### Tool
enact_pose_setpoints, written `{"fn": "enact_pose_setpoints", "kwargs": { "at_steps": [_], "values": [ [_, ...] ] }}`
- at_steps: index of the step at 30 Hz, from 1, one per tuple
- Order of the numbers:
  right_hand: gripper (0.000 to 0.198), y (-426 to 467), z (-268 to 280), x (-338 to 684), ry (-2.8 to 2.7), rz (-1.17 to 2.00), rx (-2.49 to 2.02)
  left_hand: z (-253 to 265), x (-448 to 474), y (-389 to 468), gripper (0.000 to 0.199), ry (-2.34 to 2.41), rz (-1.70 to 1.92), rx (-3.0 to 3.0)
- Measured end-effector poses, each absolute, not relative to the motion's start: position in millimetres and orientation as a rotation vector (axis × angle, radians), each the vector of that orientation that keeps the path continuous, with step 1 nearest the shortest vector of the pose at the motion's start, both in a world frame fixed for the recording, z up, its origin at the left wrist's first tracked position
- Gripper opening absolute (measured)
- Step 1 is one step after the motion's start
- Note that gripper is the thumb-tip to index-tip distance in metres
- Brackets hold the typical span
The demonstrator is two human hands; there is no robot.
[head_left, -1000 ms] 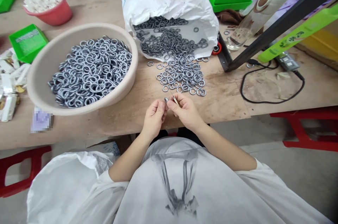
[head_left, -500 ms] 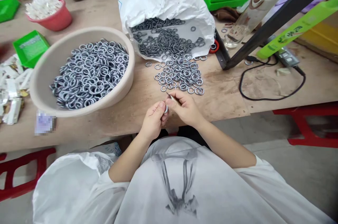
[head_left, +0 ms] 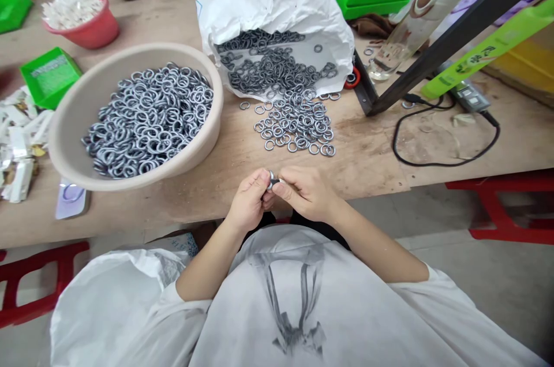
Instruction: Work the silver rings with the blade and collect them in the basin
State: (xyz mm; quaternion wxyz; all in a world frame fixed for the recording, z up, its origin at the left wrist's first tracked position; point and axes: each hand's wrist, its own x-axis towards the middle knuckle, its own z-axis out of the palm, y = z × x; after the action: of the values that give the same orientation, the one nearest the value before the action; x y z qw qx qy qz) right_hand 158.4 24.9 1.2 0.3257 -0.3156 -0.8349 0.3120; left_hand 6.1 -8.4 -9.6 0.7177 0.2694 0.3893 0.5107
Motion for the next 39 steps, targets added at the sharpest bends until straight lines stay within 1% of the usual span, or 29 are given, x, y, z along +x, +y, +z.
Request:
{"fn": "enact_pose_setpoints", "kwargs": {
  "at_steps": [4,8,11,12,14,17,18,20,23,24,26,28,31,33,36,39],
  "values": [
    [0.043,29,0,162,-2.208,0.843,-0.842,-11,4,-13,0.048,0.850,1.114,0.621],
    [0.046,52,-10,160,-2.205,0.815,-1.225,-10,0,-22,0.048,0.745,1.022,0.776],
    [0.031,73,-16,146,-2.294,0.644,-1.479,-11,-9,-24,0.043,0.768,1.053,0.806],
    [0.029,80,-18,140,-2.348,0.561,-1.531,-13,-13,-24,0.040,0.801,1.076,0.797],
    [0.033,90,-20,128,-2.451,0.424,-1.625,-15,-21,-21,0.031,0.875,1.107,0.759],
    [0.026,100,-19,118,-2.497,0.407,-1.731,-18,-32,-12,0.029,0.968,1.169,0.659],
    [0.023,101,-18,118,-2.460,0.460,-1.716,-19,-34,-9,0.029,0.995,1.196,0.615],
    [0.018,99,-16,123,-2.319,0.702,-1.559,-20,-35,-4,0.027,1.037,1.243,0.525],
    [0.023,81,-17,133,-1.934,1.213,-1.126,-20,-26,0,0.035,1.042,1.228,0.438],
    [0.025,72,-19,136,-1.800,1.339,-1.006,-19,-20,0,0.040,1.025,1.199,0.422],
    [0.030,54,-25,139,-1.612,1.458,-0.882,-17,-8,0,0.047,0.981,1.133,0.392],
    [0.032,40,-31,141,-1.573,1.406,-0.891,-15,2,-1,0.050,0.951,1.104,0.358],
    [0.028,33,-37,147,-1.653,1.153,-0.942,-10,9,-1,0.053,0.925,1.092,0.335],
    [0.024,35,-36,151,-1.692,1.054,-0.942,-6,8,-2,0.051,0.893,1.042,0.360],
    [0.022,38,-27,157,-1.742,1.017,-0.917,-3,8,-3,0.043,0.861,0.977,0.407],
    [0.021,38,-19,157,-1.777,1.015,-0.868,-5,12,-5,0.040,0.920,1.029,0.470]
  ]
}}
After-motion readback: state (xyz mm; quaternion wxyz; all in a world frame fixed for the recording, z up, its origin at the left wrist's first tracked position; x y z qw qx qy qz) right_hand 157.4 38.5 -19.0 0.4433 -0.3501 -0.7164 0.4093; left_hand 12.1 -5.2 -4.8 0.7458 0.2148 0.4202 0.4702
